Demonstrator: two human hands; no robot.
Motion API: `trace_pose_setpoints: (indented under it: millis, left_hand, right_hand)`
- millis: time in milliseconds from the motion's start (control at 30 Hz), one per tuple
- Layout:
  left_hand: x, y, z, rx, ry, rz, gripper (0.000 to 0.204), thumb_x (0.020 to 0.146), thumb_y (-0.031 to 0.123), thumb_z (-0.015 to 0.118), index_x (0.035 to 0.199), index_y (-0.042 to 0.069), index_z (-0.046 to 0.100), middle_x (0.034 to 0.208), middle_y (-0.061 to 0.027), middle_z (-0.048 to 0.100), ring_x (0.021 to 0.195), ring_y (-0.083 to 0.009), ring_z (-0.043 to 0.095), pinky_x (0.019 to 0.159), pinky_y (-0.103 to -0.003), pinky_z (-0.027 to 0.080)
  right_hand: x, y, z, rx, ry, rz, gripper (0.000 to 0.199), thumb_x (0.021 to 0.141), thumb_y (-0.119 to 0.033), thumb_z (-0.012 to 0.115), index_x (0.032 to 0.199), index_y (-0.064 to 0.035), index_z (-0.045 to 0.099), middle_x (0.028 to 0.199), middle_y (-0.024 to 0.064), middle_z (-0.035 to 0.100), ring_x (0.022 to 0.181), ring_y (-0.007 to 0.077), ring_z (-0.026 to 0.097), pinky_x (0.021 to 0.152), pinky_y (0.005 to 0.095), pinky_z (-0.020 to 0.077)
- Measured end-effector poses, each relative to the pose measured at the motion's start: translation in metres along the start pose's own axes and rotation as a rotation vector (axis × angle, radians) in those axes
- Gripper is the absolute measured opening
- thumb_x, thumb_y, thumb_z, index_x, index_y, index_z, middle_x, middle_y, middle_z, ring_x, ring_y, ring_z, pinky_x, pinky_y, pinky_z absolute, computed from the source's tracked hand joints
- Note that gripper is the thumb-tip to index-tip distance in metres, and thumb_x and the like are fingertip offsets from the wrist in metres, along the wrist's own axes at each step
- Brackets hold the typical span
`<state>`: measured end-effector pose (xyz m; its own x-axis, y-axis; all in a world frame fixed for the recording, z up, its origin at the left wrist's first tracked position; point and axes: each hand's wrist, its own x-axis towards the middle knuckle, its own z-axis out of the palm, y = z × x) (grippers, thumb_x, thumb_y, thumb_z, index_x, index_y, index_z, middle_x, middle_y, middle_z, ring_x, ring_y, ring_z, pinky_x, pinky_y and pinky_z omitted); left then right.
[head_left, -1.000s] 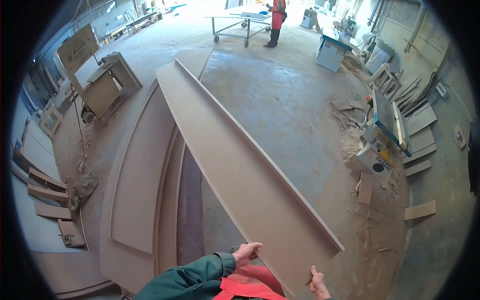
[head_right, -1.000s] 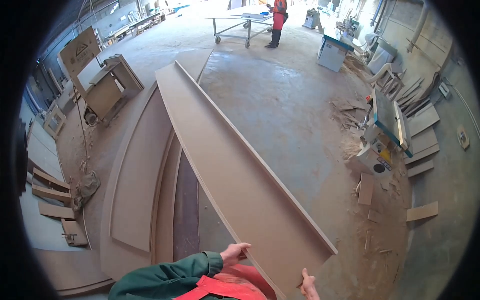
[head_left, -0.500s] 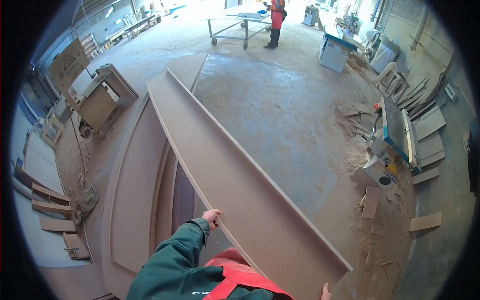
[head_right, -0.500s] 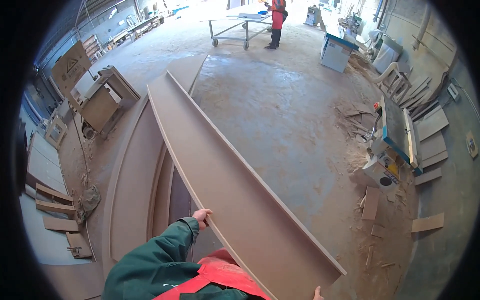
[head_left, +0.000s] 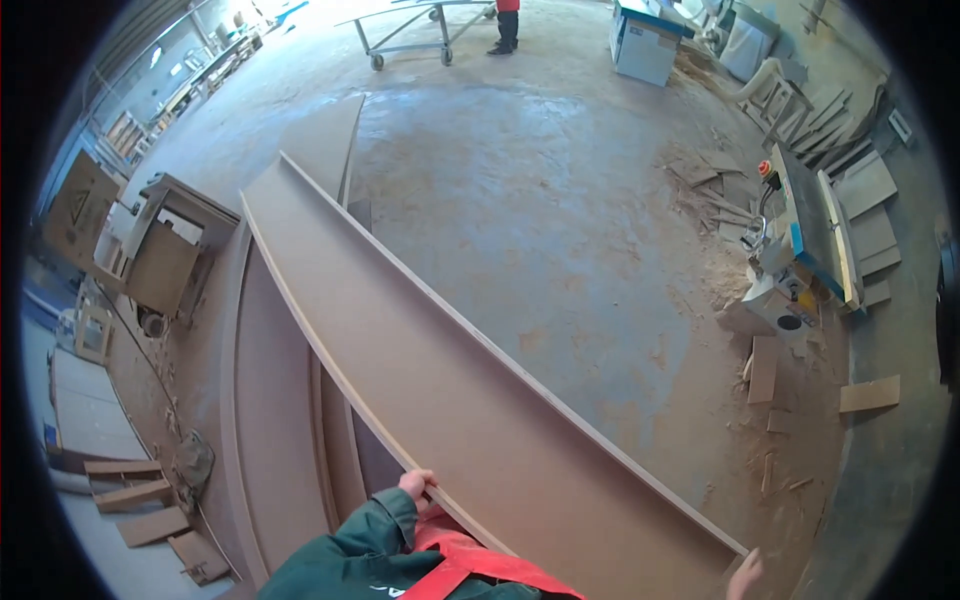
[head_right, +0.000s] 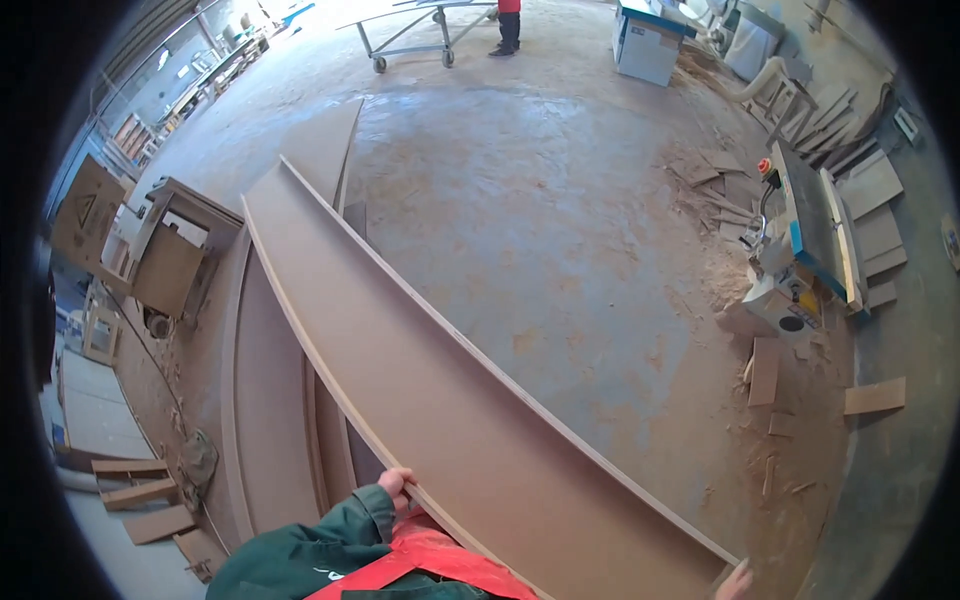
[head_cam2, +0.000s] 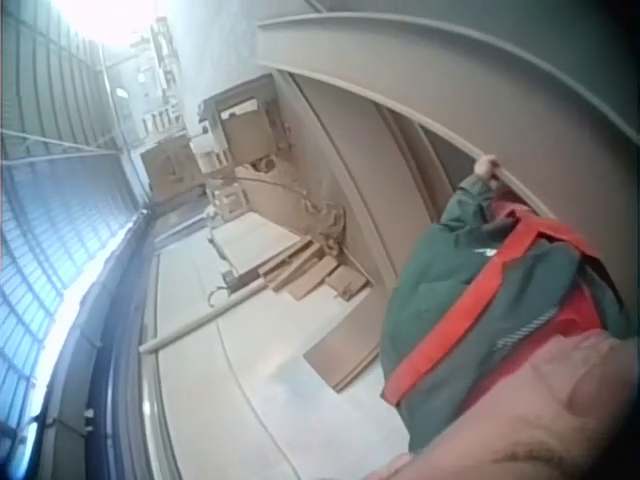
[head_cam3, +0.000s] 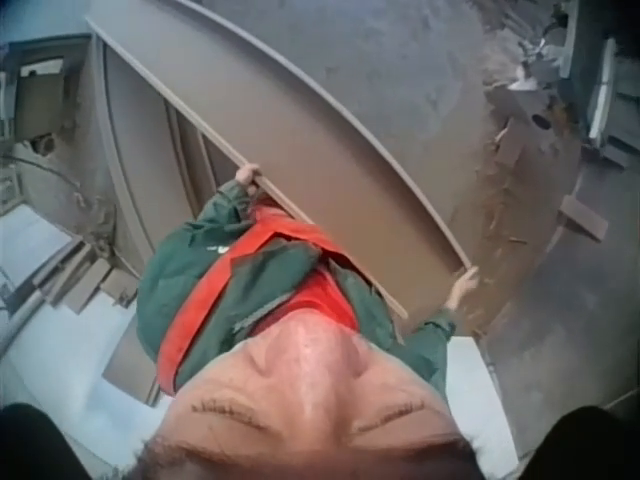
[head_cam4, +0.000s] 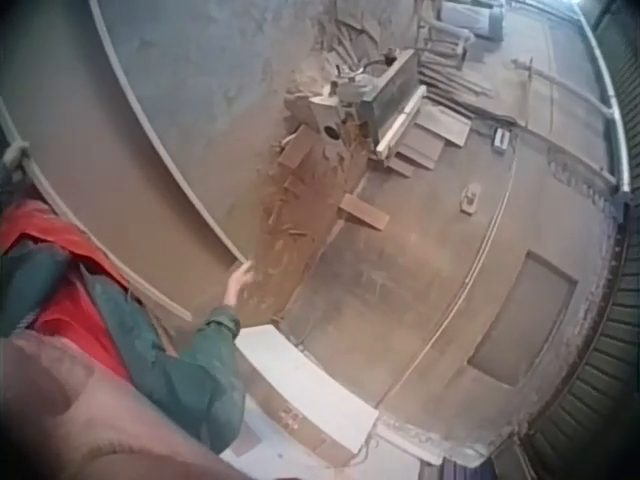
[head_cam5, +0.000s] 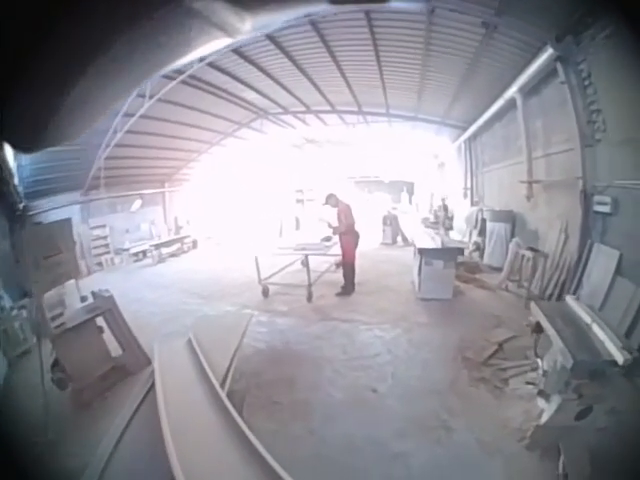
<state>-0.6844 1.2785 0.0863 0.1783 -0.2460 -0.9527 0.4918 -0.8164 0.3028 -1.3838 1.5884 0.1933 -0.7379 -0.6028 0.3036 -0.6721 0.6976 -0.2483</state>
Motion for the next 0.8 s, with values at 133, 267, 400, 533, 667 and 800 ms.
trace_pose_setpoints:
  millis: [133,267,400,533,667,800]
  left_hand:
    - [-0.028,0.001,0.012,0.030,-0.026,-0.094,0.012,0.068,-0.005,0.062,0.068,0.001,0.051,0.070,-0.0115,0.048,0.061,-0.0274,0.053,0.057,-0.045,0.050]
    - [-0.003,-0.014,0.001,0.059,-0.018,-0.067,0.011,0.068,-0.005,0.064,0.071,-0.002,0.054,0.068,-0.0109,0.049,0.062,-0.0275,0.054,0.058,-0.045,0.050]
    - [-0.014,-0.008,-0.024,0.025,0.034,-0.012,0.009,0.070,-0.001,0.064,0.071,0.000,0.055,0.065,-0.0075,0.049,0.060,-0.0236,0.053,0.058,-0.042,0.049]
    - [0.016,-0.029,-0.043,0.080,-0.167,-0.095,0.024,0.078,0.016,0.069,0.094,0.000,0.061,0.090,-0.0137,0.063,0.084,-0.0291,0.062,0.083,-0.044,0.052]
    - [0.071,-0.028,-0.067,0.180,-0.229,-0.121,0.013,0.082,0.017,0.063,0.087,0.004,0.064,0.081,-0.0090,0.063,0.079,-0.0233,0.060,0.076,-0.040,0.052]
    - [0.090,0.119,-0.052,0.126,-0.172,0.261,0.011,0.073,0.005,0.059,0.083,0.003,0.055,0.080,-0.0085,0.055,0.080,-0.0272,0.058,0.083,-0.048,0.052]
  right_hand:
    - [0.093,-0.248,0.106,0.418,-0.547,0.053,0.030,0.096,-0.026,0.058,0.108,-0.0001,0.068,0.102,0.0104,0.071,0.097,0.0192,0.063,0.087,0.0347,0.0495]
    - [0.040,-0.446,0.259,0.373,-1.610,0.150,0.076,0.091,-0.069,0.045,0.115,-0.0019,0.068,0.110,0.0147,0.069,0.101,0.0272,0.062,0.091,0.0416,0.0473]
    - [0.008,-0.581,0.225,0.502,-1.780,0.168,0.081,0.091,-0.070,0.042,0.127,0.0000,0.061,0.131,0.0233,0.058,0.125,0.0349,0.052,0.105,0.0436,0.0391]
    - [0.016,-0.554,0.225,0.409,-1.692,-0.074,0.088,0.084,-0.074,0.050,0.118,0.0054,0.064,0.119,0.0248,0.062,0.117,0.0322,0.055,0.099,0.0440,0.0411]
    - [0.010,-0.548,0.219,0.353,-1.650,-0.174,0.087,0.076,-0.077,0.058,0.105,0.0058,0.067,0.102,0.0200,0.066,0.100,0.0284,0.060,0.087,0.0429,0.0453]
    - [0.022,-0.512,0.202,0.290,-1.582,-0.143,0.084,0.075,-0.075,0.060,0.100,0.0049,0.068,0.093,0.0182,0.065,0.092,0.0274,0.061,0.082,0.0417,0.0463]
